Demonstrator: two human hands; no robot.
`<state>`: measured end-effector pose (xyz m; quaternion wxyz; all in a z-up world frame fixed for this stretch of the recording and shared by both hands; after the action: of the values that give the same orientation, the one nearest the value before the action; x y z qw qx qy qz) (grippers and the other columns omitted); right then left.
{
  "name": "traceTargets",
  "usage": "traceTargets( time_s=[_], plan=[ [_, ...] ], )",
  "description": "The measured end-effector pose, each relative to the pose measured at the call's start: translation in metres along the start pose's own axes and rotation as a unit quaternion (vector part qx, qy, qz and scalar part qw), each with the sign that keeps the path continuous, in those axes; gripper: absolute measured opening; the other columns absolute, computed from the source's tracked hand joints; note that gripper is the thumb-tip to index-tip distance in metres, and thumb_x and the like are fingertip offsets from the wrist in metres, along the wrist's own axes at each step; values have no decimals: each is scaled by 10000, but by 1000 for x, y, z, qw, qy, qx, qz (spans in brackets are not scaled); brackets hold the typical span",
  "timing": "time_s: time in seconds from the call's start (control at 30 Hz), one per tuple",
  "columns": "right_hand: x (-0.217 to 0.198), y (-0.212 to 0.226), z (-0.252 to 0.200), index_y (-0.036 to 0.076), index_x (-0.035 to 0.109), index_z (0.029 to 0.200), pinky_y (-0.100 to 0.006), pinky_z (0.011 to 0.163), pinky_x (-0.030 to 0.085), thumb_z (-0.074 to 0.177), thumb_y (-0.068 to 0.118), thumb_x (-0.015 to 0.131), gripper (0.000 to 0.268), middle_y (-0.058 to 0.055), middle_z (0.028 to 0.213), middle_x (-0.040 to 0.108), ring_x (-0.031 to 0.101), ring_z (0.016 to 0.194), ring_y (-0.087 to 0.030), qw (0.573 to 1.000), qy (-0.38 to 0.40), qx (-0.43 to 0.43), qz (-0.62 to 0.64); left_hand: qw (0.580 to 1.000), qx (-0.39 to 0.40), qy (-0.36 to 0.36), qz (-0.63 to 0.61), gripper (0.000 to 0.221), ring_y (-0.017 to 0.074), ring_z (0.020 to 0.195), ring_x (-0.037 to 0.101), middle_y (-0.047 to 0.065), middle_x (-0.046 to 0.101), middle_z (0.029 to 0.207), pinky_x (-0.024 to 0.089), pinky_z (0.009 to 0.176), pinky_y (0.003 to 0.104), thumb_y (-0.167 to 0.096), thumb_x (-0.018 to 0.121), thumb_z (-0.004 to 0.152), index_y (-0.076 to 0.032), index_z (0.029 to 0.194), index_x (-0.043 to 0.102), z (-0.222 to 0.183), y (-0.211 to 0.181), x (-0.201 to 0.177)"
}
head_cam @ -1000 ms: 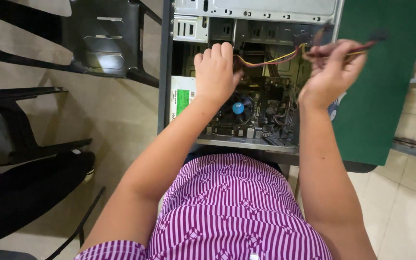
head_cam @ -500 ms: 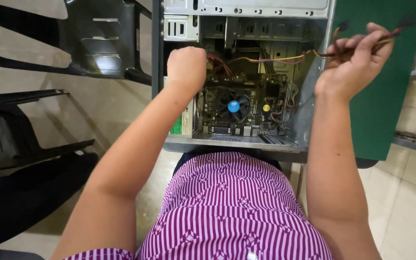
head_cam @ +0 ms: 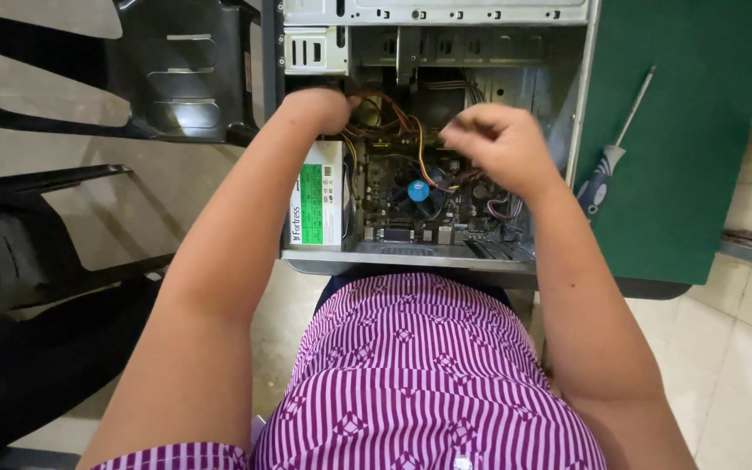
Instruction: Organizing and connecting various internal cables and power connectors inside a desktop computer tower.
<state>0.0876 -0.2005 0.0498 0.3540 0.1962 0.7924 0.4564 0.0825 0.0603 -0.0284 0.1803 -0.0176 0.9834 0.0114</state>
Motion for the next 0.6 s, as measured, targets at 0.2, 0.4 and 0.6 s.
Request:
traceTargets(
  time_s=[0.2, 0.4, 0.6],
  plan=[
    [16, 6, 12, 127, 765, 1002, -361, 634, 412, 1006, 299, 637, 214, -3, 872, 727, 590, 718, -165, 991, 24, 54, -122, 982, -59, -89, -157, 1040, 338, 1206, 633, 184, 590, 1432, 563, 912, 430, -866, 225, 947, -7, 1415, 578, -63, -17, -10],
    [24, 2, 24, 128, 695, 896, -341, 650, 401, 1042, 253, 622, 206, -2, 776, 627, 526, 708, -152, 997, -7, 28, -71, 968, -82, -194, -137, 516, 250, 812, 693, 14, 681, 892, 587, 674, 365, -593, 874, 767, -147, 968, 711, -34, -22, 1],
    [25, -3, 27, 125, 703, 908, -339, 644, 389, 1053, 249, 635, 202, -1, 785, 622, 509, 711, -150, 997, -11, 23, -77, 987, -91, -125, -37, 257, 303, 853, 669, 94, 683, 981, 590, 714, 396, -297, 650, 973, -65, 1023, 748, 26, 7, 2]
  ],
)
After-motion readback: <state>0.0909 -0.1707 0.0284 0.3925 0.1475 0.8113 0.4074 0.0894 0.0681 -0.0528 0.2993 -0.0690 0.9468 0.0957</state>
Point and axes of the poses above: each hand's wrist, its own z-axis towards the middle knuckle, its own x-axis out of the palm, y = z × x, the point moved 4 cm from there along z, towards the middle knuckle
